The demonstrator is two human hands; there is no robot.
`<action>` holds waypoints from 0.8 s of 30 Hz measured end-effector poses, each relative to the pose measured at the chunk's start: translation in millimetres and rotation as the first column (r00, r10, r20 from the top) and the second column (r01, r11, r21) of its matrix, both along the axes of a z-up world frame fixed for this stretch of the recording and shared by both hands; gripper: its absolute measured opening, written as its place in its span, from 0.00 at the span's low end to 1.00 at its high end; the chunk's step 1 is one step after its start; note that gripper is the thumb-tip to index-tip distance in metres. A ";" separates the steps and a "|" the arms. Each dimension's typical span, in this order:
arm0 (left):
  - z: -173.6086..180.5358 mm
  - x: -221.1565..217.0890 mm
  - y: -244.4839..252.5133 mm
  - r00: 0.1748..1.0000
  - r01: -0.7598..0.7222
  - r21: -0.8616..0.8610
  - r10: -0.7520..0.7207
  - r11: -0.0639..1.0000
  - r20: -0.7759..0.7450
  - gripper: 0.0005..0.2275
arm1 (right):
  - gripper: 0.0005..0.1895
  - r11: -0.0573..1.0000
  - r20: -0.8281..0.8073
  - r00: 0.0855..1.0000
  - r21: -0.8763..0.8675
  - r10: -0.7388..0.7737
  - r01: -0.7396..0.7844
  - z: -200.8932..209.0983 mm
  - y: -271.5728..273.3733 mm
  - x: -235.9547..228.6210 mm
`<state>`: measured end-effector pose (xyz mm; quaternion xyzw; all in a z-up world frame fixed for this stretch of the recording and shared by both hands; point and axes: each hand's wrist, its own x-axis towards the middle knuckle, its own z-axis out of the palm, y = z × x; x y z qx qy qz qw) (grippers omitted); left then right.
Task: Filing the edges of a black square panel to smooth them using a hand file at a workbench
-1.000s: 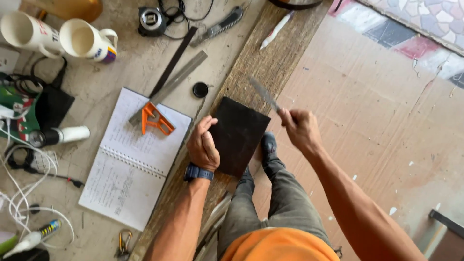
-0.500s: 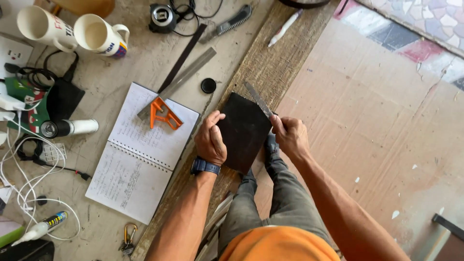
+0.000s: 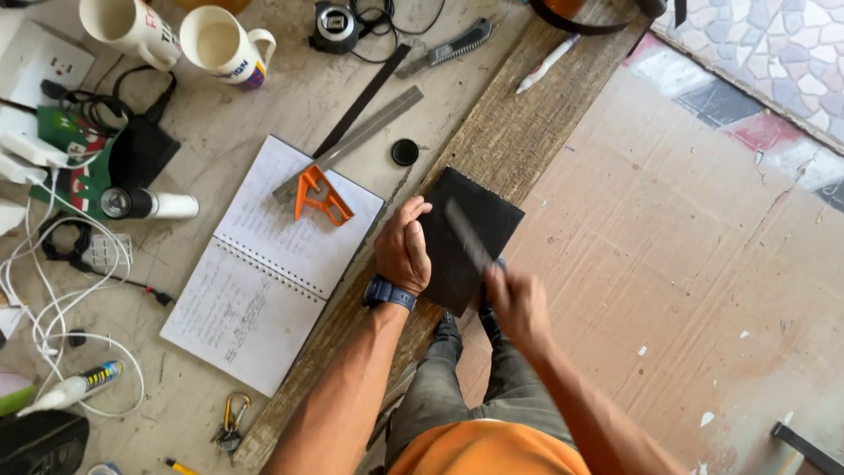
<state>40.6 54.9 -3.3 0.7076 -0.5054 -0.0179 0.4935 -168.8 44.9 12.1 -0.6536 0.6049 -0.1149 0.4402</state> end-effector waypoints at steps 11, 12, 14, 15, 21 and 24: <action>-6.7 -1.2 -1.4 0.999 0.031 0.004 -0.031 1.000 -0.010 0.22 | 0.30 0.998 0.069 0.996 -0.007 -0.061 0.062 -5.2 -35.6 8.2; -4.0 -1.8 3.2 0.999 0.036 0.004 -0.036 0.999 -0.011 0.22 | 0.30 0.998 0.068 0.995 -0.007 -0.067 0.067 10.3 -14.2 1.7; -0.4 -1.3 0.4 0.999 0.030 0.013 -0.030 0.999 -0.011 0.22 | 0.27 0.997 0.038 0.998 0.067 0.042 -0.045 39.4 17.0 -9.1; -3.2 -0.8 -1.2 1.000 0.028 0.007 -0.028 1.000 -0.011 0.22 | 0.27 0.997 0.037 0.998 0.061 0.045 -0.047 23.2 25.4 -21.7; -8.5 -1.2 -1.7 0.999 0.037 0.001 -0.037 0.999 0.037 0.22 | 0.28 0.999 0.014 1.000 0.052 0.012 -0.012 -9.9 -47.6 -23.9; -12.0 -2.2 -1.9 0.997 0.023 0.003 -0.023 1.000 0.075 0.21 | 0.31 0.981 0.150 0.970 0.025 -0.194 0.192 -4.7 -129.6 -15.8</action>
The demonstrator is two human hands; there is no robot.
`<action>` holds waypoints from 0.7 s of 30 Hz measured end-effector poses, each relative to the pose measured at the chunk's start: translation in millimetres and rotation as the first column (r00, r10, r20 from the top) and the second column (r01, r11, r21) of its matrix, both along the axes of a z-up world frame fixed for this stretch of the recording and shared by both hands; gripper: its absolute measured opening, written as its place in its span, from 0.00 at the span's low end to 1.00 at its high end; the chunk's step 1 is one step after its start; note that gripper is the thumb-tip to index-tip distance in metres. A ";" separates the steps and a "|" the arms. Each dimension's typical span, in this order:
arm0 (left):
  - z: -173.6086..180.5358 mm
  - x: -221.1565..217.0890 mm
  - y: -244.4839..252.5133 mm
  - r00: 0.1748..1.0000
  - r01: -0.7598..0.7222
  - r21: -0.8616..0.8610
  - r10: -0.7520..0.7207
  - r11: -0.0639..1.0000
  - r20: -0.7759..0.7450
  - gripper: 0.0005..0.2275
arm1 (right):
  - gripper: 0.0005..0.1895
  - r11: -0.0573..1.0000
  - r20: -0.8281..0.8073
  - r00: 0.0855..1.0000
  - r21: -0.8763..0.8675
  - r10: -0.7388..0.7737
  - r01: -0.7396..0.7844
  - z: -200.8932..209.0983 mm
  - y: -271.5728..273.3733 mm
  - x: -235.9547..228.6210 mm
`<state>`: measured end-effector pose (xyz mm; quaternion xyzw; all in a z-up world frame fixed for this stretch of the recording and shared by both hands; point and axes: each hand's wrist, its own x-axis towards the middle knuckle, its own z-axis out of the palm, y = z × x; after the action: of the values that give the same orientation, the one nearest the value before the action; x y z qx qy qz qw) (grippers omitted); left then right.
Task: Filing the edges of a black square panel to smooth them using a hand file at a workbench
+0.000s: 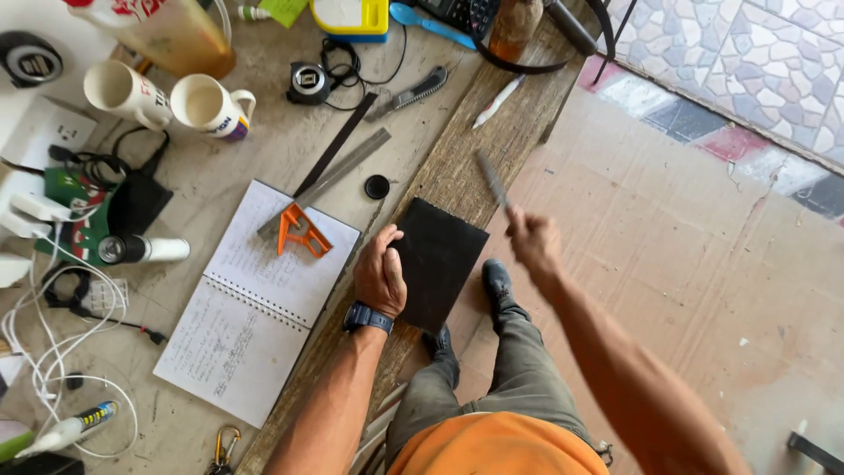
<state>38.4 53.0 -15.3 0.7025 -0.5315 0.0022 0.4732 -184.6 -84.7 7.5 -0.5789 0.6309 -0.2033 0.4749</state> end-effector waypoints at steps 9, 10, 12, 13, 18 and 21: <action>59.4 -44.6 -17.3 0.902 -0.065 0.267 -0.058 0.962 0.429 0.26 | 0.10 0.951 0.365 0.908 0.141 0.207 -0.273 31.8 -38.3 -99.3; 73.8 -59.2 -22.8 0.933 -0.109 0.554 -0.107 0.825 0.343 0.38 | 0.16 0.926 0.403 0.888 0.198 0.222 -0.322 23.2 -37.0 -109.6; 84.5 -87.8 -21.8 0.964 -0.128 0.803 -0.116 0.582 0.238 0.54 | 0.26 0.883 0.444 0.866 0.277 0.232 -0.378 18.0 -26.3 -124.7; 80.0 -95.3 -24.7 0.936 -0.227 0.831 -0.122 0.508 0.331 0.53 | 0.29 0.853 0.451 0.846 0.283 0.284 -0.438 20.4 -26.3 -123.8; 67.7 -88.4 -25.8 0.920 -0.275 0.846 -0.129 0.457 0.369 0.57 | 0.34 0.734 0.559 0.712 0.248 0.425 -0.633 -12.0 -32.1 -106.8; 78.0 -79.5 -25.5 0.969 -0.154 0.886 -0.110 0.437 0.223 0.58 | 0.35 0.699 0.593 0.640 0.173 0.488 -0.694 3.9 -38.5 -85.1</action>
<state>-41.1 27.6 62.7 0.8469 -0.4963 -0.1864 -0.0420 -269.6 -123.2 11.3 -0.5760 0.2801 -0.0483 0.7664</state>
